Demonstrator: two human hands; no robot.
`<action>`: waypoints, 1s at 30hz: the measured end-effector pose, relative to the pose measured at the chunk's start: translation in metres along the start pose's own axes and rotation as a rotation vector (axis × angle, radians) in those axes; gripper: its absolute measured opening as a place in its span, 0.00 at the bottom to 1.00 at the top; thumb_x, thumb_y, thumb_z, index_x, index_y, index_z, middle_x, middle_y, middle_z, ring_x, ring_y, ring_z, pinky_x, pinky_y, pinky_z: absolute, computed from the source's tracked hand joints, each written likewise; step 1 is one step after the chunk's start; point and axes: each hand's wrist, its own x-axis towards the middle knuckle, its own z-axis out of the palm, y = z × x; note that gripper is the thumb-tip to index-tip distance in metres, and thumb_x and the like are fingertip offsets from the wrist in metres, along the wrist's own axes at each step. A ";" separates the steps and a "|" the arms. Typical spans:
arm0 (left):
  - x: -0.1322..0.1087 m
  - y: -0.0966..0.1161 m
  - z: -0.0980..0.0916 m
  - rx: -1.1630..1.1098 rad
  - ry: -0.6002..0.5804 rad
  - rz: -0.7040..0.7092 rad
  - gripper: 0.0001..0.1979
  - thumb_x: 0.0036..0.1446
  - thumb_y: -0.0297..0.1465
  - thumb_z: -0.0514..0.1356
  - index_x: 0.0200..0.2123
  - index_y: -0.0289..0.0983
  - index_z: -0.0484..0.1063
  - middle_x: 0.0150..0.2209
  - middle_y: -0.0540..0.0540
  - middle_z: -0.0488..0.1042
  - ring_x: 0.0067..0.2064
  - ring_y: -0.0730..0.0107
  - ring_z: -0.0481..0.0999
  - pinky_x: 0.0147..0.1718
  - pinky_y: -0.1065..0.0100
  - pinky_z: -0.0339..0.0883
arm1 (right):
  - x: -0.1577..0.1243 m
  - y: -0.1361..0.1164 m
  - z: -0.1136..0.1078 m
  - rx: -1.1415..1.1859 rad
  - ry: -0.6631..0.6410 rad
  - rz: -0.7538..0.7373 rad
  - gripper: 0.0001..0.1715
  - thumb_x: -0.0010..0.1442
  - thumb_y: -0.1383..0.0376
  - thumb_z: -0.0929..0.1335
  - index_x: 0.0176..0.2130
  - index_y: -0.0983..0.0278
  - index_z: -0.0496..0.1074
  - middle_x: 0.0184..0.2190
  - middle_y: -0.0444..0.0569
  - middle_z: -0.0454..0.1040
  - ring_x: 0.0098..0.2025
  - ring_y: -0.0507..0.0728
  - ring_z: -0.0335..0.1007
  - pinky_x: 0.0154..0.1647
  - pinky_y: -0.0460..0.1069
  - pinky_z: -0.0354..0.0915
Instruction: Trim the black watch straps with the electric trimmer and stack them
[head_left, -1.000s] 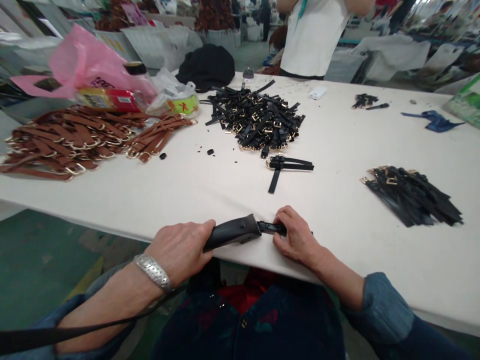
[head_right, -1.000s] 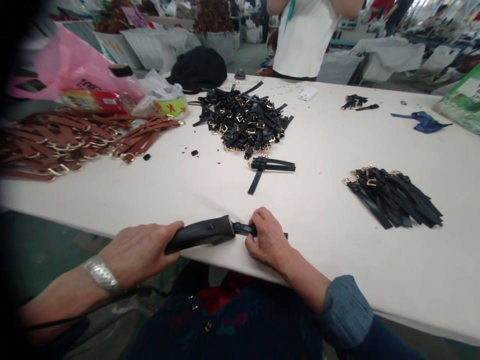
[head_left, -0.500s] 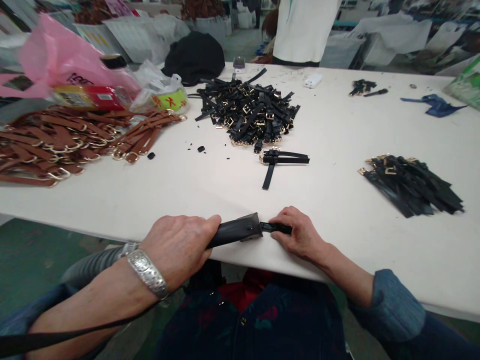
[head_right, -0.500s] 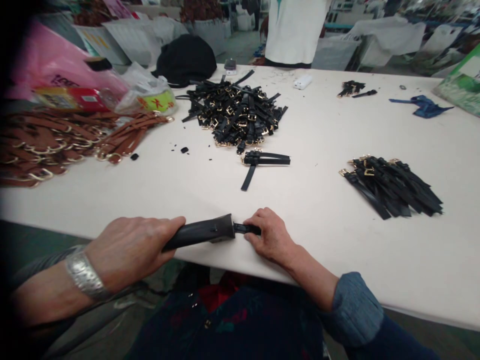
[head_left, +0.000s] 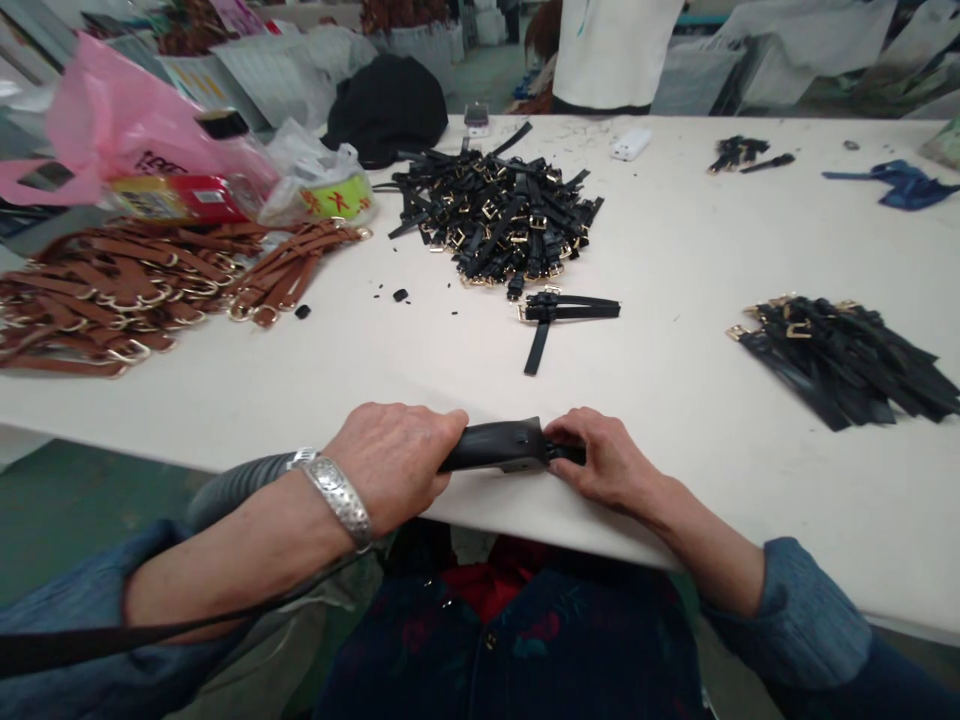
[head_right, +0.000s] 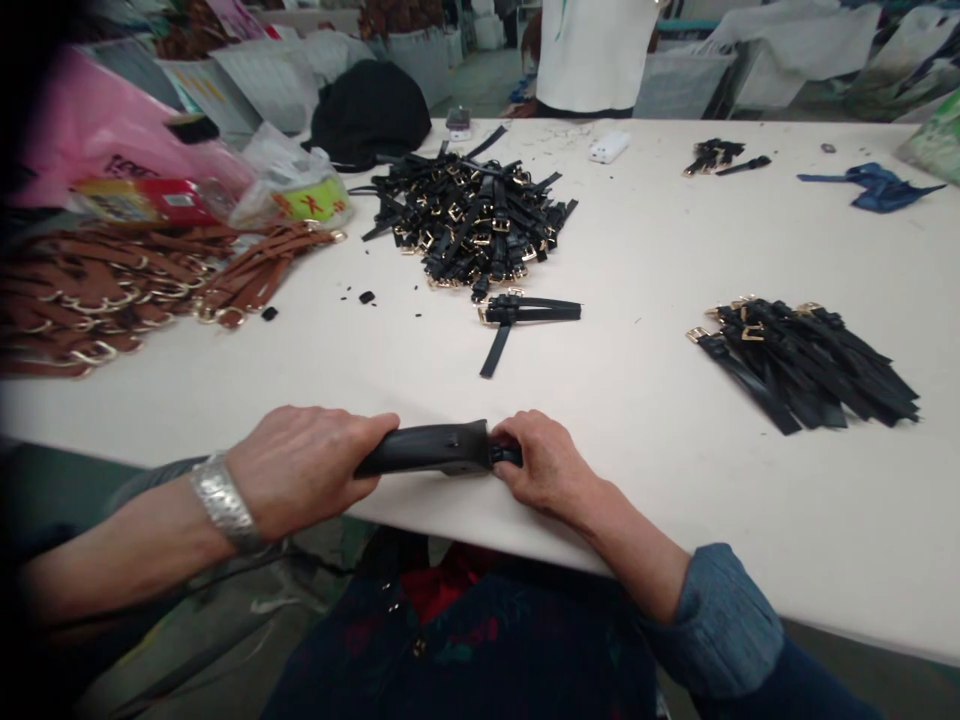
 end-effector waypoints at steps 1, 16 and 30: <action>0.000 -0.002 0.003 -0.006 -0.007 -0.010 0.14 0.48 0.34 0.51 0.38 0.42 0.70 0.30 0.43 0.77 0.34 0.55 0.77 0.31 0.61 0.64 | 0.000 0.000 -0.001 0.001 -0.005 -0.007 0.13 0.47 0.71 0.70 0.37 0.61 0.72 0.31 0.47 0.71 0.35 0.56 0.66 0.38 0.51 0.63; -0.010 -0.009 -0.001 0.045 -0.035 0.011 0.12 0.48 0.34 0.53 0.37 0.43 0.70 0.29 0.43 0.76 0.32 0.51 0.76 0.29 0.57 0.64 | 0.001 0.003 -0.004 0.105 -0.024 -0.006 0.10 0.47 0.72 0.71 0.31 0.60 0.76 0.31 0.44 0.68 0.32 0.51 0.65 0.33 0.47 0.61; 0.004 -0.016 0.021 -0.071 0.051 -0.072 0.17 0.48 0.38 0.51 0.40 0.43 0.69 0.31 0.44 0.76 0.33 0.57 0.76 0.28 0.64 0.61 | 0.003 0.008 -0.004 0.083 -0.021 -0.003 0.06 0.46 0.71 0.72 0.29 0.62 0.74 0.30 0.43 0.66 0.31 0.51 0.64 0.32 0.47 0.59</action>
